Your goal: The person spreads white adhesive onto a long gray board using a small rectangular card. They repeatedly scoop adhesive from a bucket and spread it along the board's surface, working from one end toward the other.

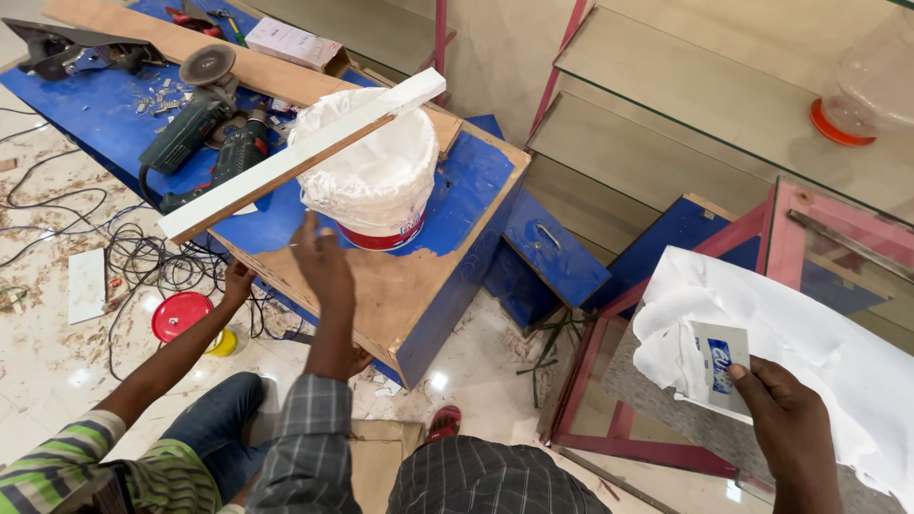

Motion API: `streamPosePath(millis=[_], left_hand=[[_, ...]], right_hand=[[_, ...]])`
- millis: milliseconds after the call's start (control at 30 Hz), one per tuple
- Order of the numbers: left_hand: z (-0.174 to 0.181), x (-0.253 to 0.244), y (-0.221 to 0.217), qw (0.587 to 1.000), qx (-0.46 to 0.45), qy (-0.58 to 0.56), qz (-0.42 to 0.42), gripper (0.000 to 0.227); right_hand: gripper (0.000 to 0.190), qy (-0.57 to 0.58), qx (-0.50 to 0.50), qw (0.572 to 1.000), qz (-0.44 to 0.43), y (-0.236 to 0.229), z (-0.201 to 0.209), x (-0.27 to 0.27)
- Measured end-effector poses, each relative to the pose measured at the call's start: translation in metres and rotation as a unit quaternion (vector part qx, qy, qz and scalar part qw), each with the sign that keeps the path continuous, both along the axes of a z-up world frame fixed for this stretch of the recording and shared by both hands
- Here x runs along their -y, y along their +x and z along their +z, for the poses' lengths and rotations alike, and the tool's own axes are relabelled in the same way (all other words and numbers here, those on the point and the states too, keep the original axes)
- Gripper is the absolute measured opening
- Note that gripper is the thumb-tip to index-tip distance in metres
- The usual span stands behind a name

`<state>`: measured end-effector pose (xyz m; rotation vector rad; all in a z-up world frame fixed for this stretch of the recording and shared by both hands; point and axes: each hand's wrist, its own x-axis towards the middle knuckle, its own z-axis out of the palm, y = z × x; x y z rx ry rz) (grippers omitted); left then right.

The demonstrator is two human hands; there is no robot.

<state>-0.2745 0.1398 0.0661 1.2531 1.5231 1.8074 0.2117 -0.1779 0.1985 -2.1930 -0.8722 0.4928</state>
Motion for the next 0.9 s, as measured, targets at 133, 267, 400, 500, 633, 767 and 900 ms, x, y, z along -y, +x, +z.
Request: streamPosePath(millis=[133, 267, 400, 500, 633, 767, 900], left_hand=[[-0.019, 0.001, 0.041, 0.976, -0.211, -0.031, 0.032, 0.060], [-0.020, 0.035, 0.060, 0.954, -0.300, -0.025, 0.000, 0.051], [-0.039, 0.085, 0.100, 0.937, -0.274, -0.009, -0.215, 0.018], [-0.061, 0.111, 0.151, 0.842, -0.029, -0.268, -0.466, 0.043], [-0.075, 0.139, 0.221, 0.687, 0.134, -0.425, -0.574, 0.056], [-0.064, 0.165, 0.268, 0.645, 0.160, -0.414, -0.622, 0.065], [-0.042, 0.173, 0.282, 0.602, 0.241, -0.420, -0.635, 0.071]], right_hand=[[0.039, 0.009, 0.001, 1.000, 0.009, -0.005, 0.004, -0.004], [0.039, 0.010, 0.010, 1.000, 0.003, -0.005, 0.010, -0.001], [0.040, 0.022, 0.032, 0.999, -0.028, 0.017, 0.010, 0.020], [0.033, 0.059, 0.216, 0.975, 0.001, 0.036, 0.011, 0.029], [0.020, -0.071, 0.373, 0.924, -0.041, 0.051, 0.021, 0.024], [0.018, -0.097, 0.365, 0.924, -0.061, 0.051, 0.025, 0.017], [0.014, -0.140, 0.437, 0.885, -0.077, 0.066, 0.010, 0.014]])
